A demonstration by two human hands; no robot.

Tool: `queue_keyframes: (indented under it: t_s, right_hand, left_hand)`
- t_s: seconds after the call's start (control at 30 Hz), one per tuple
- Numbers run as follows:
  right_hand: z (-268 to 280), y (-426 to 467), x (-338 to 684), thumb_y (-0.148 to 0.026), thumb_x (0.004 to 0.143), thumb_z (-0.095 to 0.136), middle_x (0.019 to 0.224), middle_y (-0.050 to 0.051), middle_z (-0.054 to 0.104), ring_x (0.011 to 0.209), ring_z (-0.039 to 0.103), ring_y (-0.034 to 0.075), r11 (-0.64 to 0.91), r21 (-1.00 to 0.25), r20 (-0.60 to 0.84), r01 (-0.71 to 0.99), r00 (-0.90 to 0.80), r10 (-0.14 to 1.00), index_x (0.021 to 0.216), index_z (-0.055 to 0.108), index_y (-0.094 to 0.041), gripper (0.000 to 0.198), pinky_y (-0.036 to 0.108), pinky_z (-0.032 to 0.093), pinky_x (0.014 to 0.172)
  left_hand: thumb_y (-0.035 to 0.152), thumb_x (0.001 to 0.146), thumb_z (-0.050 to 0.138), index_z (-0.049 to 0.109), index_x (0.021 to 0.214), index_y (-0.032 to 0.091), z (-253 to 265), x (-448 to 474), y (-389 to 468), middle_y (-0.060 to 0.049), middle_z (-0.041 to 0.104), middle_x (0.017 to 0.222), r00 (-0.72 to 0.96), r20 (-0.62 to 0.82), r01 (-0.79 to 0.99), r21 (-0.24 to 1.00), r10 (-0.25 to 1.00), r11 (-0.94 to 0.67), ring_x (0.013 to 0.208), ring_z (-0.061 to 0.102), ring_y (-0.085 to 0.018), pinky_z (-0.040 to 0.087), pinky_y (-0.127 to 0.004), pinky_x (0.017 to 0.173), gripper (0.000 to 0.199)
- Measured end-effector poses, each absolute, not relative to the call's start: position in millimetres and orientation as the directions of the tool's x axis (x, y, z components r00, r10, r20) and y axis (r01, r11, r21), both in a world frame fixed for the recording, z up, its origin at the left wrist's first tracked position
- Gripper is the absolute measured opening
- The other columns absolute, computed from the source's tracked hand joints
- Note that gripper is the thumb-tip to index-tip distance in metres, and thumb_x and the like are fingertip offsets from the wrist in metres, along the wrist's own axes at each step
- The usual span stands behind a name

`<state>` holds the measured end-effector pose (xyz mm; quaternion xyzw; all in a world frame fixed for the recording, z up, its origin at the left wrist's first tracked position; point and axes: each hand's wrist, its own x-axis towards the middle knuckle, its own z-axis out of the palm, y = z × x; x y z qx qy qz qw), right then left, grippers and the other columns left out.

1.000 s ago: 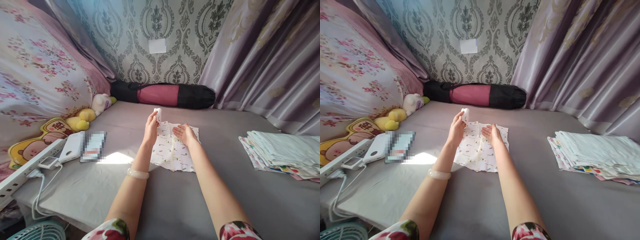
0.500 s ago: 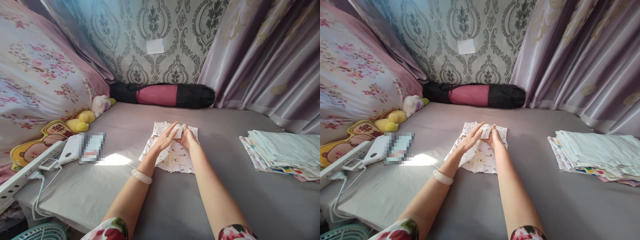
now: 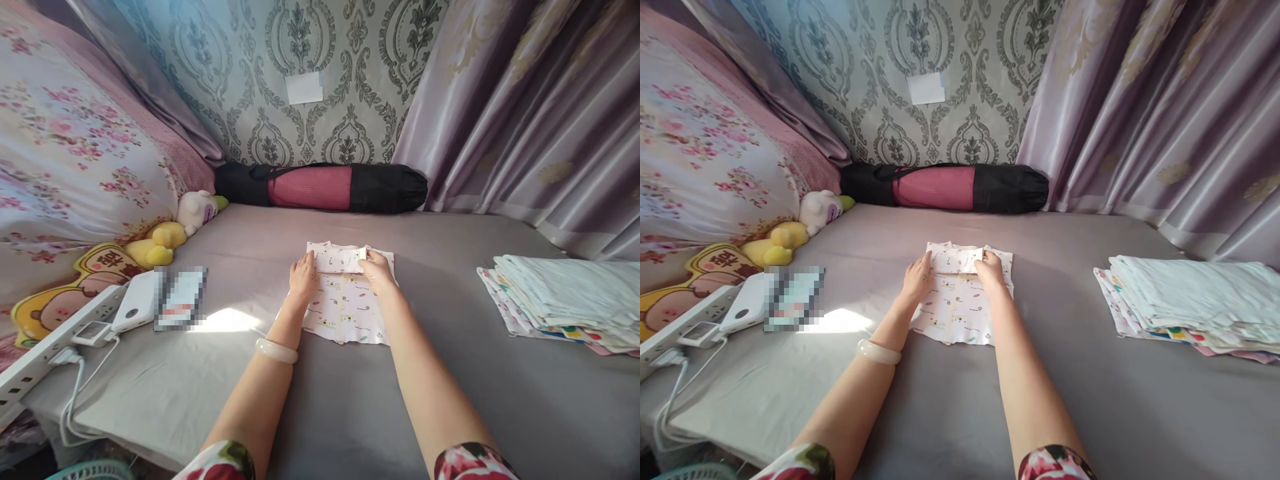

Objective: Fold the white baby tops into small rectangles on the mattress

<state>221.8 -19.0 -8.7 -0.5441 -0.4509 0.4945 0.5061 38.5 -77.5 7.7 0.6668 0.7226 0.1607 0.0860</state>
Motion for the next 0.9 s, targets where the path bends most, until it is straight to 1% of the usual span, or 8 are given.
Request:
queue_keyframes:
  t_s: [0.07,0.17,0.27,0.47,0.57,0.63,0.77,0.9]
  right_hand:
    - [-8.7,-18.4,223.0,-0.007,0.065,0.053,0.085,0.005,0.073,0.084,0.070,0.021,-0.052,-0.985,-0.028,0.164,0.143,0.989,0.104,0.066,-0.016,0.042,0.030,0.055,0.077]
    - [-2.8,-23.6,222.4,-0.007,0.071,0.052,0.098,0.006,0.072,0.099,0.066,0.022,-0.027,-0.899,0.060,0.436,0.185,0.981,0.112,0.062,-0.019,0.044,0.032,0.050,0.089]
    - [4.6,-33.0,220.9,-0.006,0.077,0.050,0.109,0.008,0.069,0.110,0.060,0.024,0.005,-0.804,0.126,0.595,0.161,0.979,0.120,0.058,-0.019,0.046,0.035,0.044,0.098]
    - [11.3,-44.5,219.1,-0.009,0.086,0.037,0.134,0.017,0.053,0.127,0.046,0.029,0.053,-0.699,0.181,0.714,0.105,0.978,0.140,0.042,-0.013,0.054,0.044,0.035,0.107]
    - [11.1,-47.3,213.2,-0.013,0.091,0.033,0.144,0.017,0.044,0.135,0.037,0.027,0.187,-0.619,0.263,0.763,-0.023,0.965,0.142,0.042,-0.011,0.052,0.045,0.027,0.114]
    - [9.9,-50.5,207.1,-0.017,0.094,0.031,0.150,0.014,0.039,0.141,0.029,0.025,0.292,-0.508,0.299,0.810,-0.152,0.942,0.142,0.043,-0.012,0.049,0.045,0.019,0.117]
    - [4.9,-57.1,196.6,-0.023,0.098,0.028,0.156,0.009,0.029,0.146,0.017,0.023,0.372,-0.324,0.237,0.870,-0.306,0.922,0.145,0.042,-0.015,0.049,0.046,0.006,0.118]
    - [-0.9,-59.2,194.8,-0.026,0.098,0.025,0.156,0.007,0.028,0.146,0.016,0.023,0.356,-0.295,0.180,0.887,-0.315,0.932,0.147,0.039,-0.013,0.052,0.047,0.006,0.119]
  left_hand:
    - [0.005,0.084,0.034,0.031,0.147,0.012,5.7,38.3,-78.5,-0.015,0.040,0.151,-0.068,0.086,0.941,0.338,0.994,0.035,0.140,0.035,-0.023,0.026,-0.046,0.115,0.063]
    - [0.005,0.084,0.033,0.030,0.147,0.012,3.5,37.8,-78.8,-0.015,0.037,0.152,-0.049,0.087,0.939,0.345,0.995,0.016,0.141,0.034,-0.024,0.026,-0.048,0.115,0.064]
    - [0.005,0.085,0.032,0.032,0.147,0.013,1.2,36.6,-77.8,-0.015,0.038,0.152,-0.053,0.092,0.937,0.350,0.994,0.017,0.140,0.035,-0.024,0.025,-0.049,0.115,0.062]
    - [0.011,0.090,0.029,0.036,0.145,0.016,2.5,39.1,-76.8,-0.015,0.044,0.148,-0.076,0.155,0.936,0.350,0.985,0.017,0.141,0.034,-0.026,0.026,-0.052,0.114,0.055]
    - [0.016,0.095,0.025,0.036,0.144,0.019,10.1,48.5,-75.2,-0.014,0.045,0.147,-0.048,0.206,0.934,0.357,0.977,-0.029,0.140,0.036,-0.025,0.025,-0.053,0.114,0.050]
    - [0.018,0.096,0.026,0.037,0.143,0.019,15.5,57.1,-71.8,-0.013,0.044,0.148,0.010,0.220,0.935,0.344,0.975,-0.087,0.139,0.037,-0.024,0.024,-0.051,0.115,0.049]
    - [0.020,0.097,0.027,0.040,0.141,0.015,18.0,71.1,-59.1,-0.014,0.040,0.151,0.125,0.192,0.938,0.296,0.973,-0.179,0.141,0.033,-0.024,0.022,-0.047,0.117,0.046]
    - [0.027,0.100,0.025,0.041,0.140,0.006,4.3,72.6,-47.9,-0.020,0.040,0.149,0.121,0.185,0.947,0.273,0.975,-0.170,0.142,0.032,-0.026,0.021,-0.046,0.117,0.048]
